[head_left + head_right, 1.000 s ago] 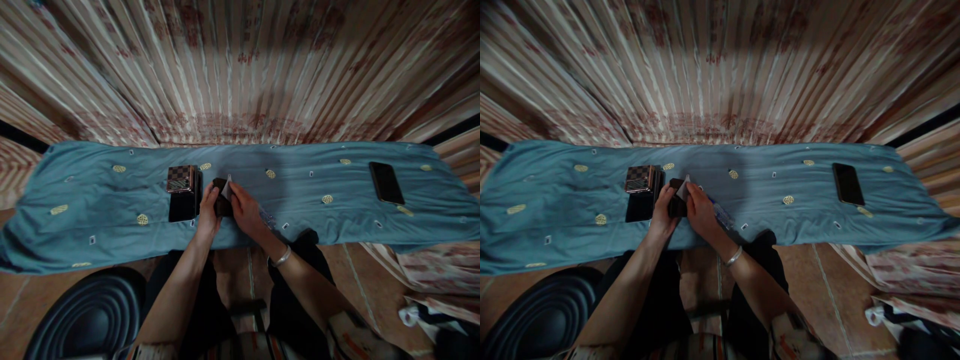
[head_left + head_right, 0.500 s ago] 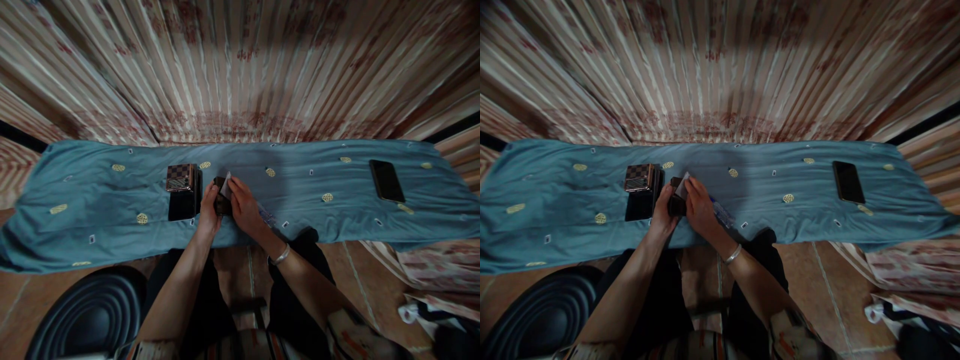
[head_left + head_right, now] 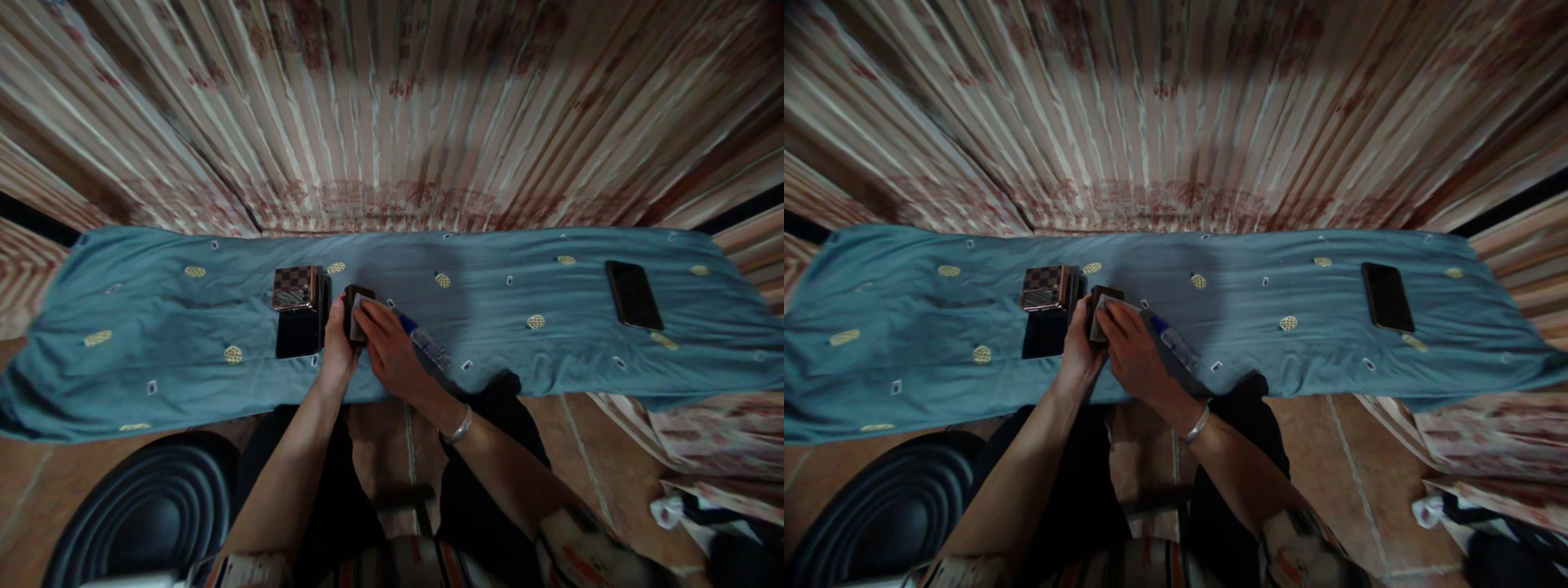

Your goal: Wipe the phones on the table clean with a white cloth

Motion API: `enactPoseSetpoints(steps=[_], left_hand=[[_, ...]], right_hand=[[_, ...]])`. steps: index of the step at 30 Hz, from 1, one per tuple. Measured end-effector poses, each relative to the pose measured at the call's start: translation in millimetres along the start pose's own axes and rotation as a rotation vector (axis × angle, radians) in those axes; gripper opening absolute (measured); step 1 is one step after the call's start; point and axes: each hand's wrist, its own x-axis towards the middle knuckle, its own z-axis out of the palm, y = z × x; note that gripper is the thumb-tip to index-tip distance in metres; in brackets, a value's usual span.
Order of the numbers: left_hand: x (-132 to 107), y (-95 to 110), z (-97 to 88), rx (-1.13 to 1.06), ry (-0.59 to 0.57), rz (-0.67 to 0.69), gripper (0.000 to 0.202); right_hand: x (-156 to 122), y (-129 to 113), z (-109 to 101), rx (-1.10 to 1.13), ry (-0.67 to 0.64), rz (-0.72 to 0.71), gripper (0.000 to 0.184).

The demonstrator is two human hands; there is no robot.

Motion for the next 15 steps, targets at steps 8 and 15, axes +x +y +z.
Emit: enactPoseSetpoints(steps=[8,15], left_hand=[[-6,-10,6.3,0.093,-0.025,0.003,0.036],[-2,-2,-0.4,0.02,-0.012,0.009,0.037]], right_hand=[[9,9,-7,-0.002,0.033,0.068,0.06],[6,-4,-6,0.017,-0.025,0.008,0.055]])
